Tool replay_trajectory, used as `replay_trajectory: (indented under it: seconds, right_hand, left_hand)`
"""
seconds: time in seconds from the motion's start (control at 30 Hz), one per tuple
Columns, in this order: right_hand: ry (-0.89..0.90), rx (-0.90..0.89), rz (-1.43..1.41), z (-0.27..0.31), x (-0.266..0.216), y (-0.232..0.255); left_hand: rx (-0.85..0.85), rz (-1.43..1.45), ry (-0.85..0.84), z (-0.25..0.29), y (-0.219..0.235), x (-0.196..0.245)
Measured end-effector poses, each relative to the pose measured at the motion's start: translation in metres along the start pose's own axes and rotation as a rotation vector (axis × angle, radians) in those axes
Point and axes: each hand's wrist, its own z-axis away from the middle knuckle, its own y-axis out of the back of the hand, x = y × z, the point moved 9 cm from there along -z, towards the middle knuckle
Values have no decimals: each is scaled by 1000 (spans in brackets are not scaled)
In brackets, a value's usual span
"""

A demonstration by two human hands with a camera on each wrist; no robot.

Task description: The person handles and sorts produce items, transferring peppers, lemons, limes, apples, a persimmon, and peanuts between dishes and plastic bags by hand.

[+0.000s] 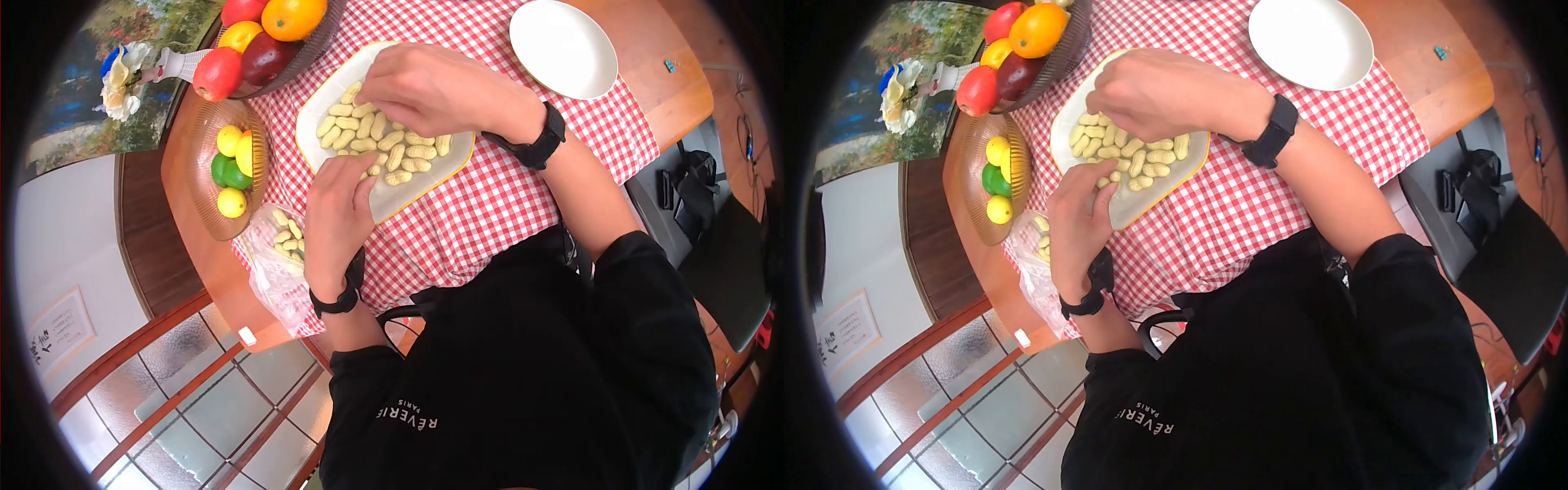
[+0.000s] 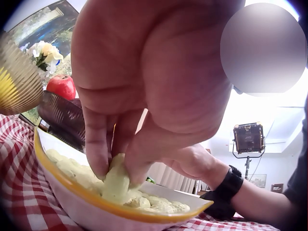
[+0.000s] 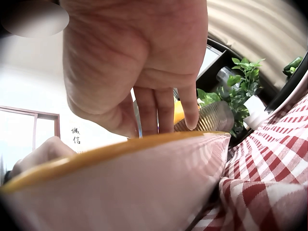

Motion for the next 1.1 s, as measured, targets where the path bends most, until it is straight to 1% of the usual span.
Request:
replay_trajectory:
  seconds: [0.03,0.07,0.13,0.17,0.2,0.23,0.27,0.4,0.47,0.5,0.57,0.6,0.63,0.7,0.73,0.8,0.83,0.9,0.93,0.97,1.03,1.1]
  right_hand:
    - [15,1,21,0,-1,0]
    - [31,1,41,0,-3,0]
    - [45,3,43,0,-7,1]
    - [51,6,43,0,-10,1]
    - [49,-5,38,0,-13,-1]
    - [67,14,9,0,-17,1]
    - [87,34,-17,0,-20,3]
    - [112,-33,-12,0,-24,-3]
    - [87,-62,-37,1,-24,-8]
    - [94,-86,-43,2,-27,-11]
    - [55,-182,-33,3,-29,-20]
    - [64,-212,-38,4,-33,-24]
    - [65,-226,-51,5,-35,-26]
    - [91,-270,-54,4,-39,-29]
    - [73,-282,-50,4,-39,-31]
    - [26,-330,-57,7,-37,-38]
    - [36,-358,-65,8,-39,-41]
    - [-23,-406,-33,11,-35,-45]
    - [-61,-474,-40,12,-32,-50]
    - [-56,-485,-42,13,-33,-52]
    - [-52,-450,-9,10,-33,-52]
    - [-47,-471,35,9,-35,-52]
  left_hand:
    - [45,-7,-48,-3,6,4]
    - [55,-8,-51,-7,8,2]
    - [172,66,-57,-8,18,-6]
    - [174,71,-48,-9,16,-10]
    - [211,105,-42,-11,18,-14]
    - [247,142,-37,-10,19,-18]
    - [247,149,-21,-9,18,-23]
    - [307,207,-23,-3,18,-31]
    - [365,269,94,3,23,-40]
    - [376,281,113,5,24,-42]
    - [357,361,180,8,22,-50]
    - [337,438,177,8,19,-50]
    - [355,457,197,10,18,-55]
    - [301,398,76,6,14,-53]
    - [331,414,95,8,16,-56]
    - [283,330,84,7,19,-52]
    - [297,343,108,9,21,-53]
    - [239,316,173,11,18,-52]
    - [255,322,170,10,16,-50]
    - [261,327,180,11,14,-50]
    - [265,371,132,8,14,-46]
    - [274,362,114,8,14,-48]
